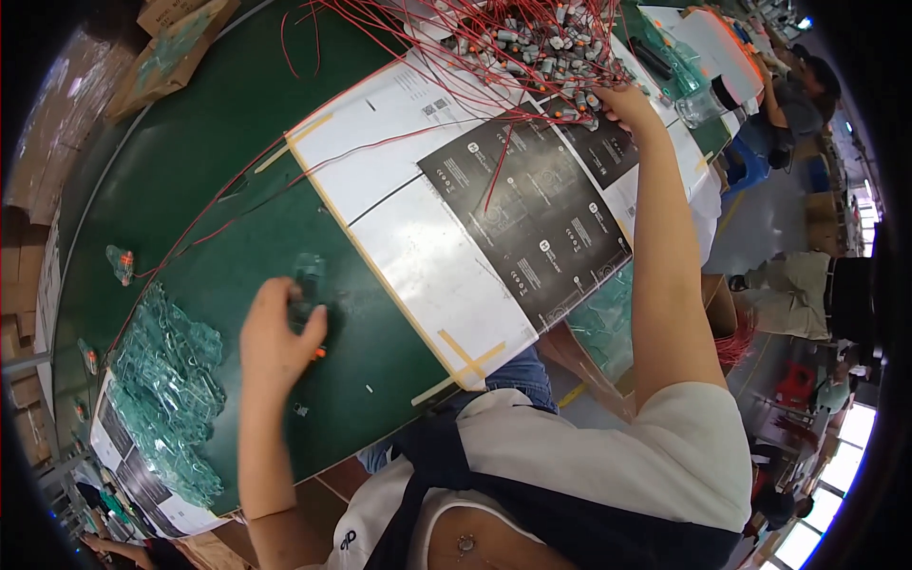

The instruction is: The person assembles electronic components by attaching wires to plastic housings by hand.

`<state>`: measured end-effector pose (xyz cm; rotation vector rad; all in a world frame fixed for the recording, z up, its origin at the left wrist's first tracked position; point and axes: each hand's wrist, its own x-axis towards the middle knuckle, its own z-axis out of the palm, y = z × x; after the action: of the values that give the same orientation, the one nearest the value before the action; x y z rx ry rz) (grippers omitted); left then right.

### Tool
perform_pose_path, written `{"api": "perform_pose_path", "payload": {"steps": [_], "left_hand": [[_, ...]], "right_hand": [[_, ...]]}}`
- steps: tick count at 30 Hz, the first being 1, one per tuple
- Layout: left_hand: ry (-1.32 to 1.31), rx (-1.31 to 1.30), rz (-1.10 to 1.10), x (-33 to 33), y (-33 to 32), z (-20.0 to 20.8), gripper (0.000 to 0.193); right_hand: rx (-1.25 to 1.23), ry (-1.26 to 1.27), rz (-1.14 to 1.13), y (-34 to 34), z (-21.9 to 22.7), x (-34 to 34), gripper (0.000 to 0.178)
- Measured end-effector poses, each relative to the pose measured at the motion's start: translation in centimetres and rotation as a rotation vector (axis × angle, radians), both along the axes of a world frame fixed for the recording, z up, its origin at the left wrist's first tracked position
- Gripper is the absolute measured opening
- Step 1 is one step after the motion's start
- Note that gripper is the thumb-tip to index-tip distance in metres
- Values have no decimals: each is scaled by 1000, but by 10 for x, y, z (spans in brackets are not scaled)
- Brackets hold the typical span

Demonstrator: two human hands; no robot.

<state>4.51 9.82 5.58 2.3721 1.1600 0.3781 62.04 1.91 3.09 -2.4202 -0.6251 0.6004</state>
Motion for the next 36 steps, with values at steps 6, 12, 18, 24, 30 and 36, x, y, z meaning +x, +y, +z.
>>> {"api": "perform_pose_path", "payload": {"steps": [6, 12, 18, 24, 30, 36], "left_hand": [[-58, -63, 98, -3, -30, -5, 38], [-160, -166, 128, -28, -51, 0, 50], [-123, -111, -79, -45, -72, -1, 57], [-63, 62, 88, -41, -89, -16, 46], [-161, 199, 133, -30, -103, -43, 36], [-209, 286, 210, -16, -110, -46, 32]], "right_hand": [[52, 90, -44, -10, 10, -26, 27], [284, 95, -141, -26, 4, -37, 25], [1456, 194, -240, -96, -13, -16, 20], [1259, -718, -272, -127, 156, -114, 24], [1130, -39, 675, -30, 121, -343, 21], [514, -222, 1318, -2, 43, -398, 24]]}}
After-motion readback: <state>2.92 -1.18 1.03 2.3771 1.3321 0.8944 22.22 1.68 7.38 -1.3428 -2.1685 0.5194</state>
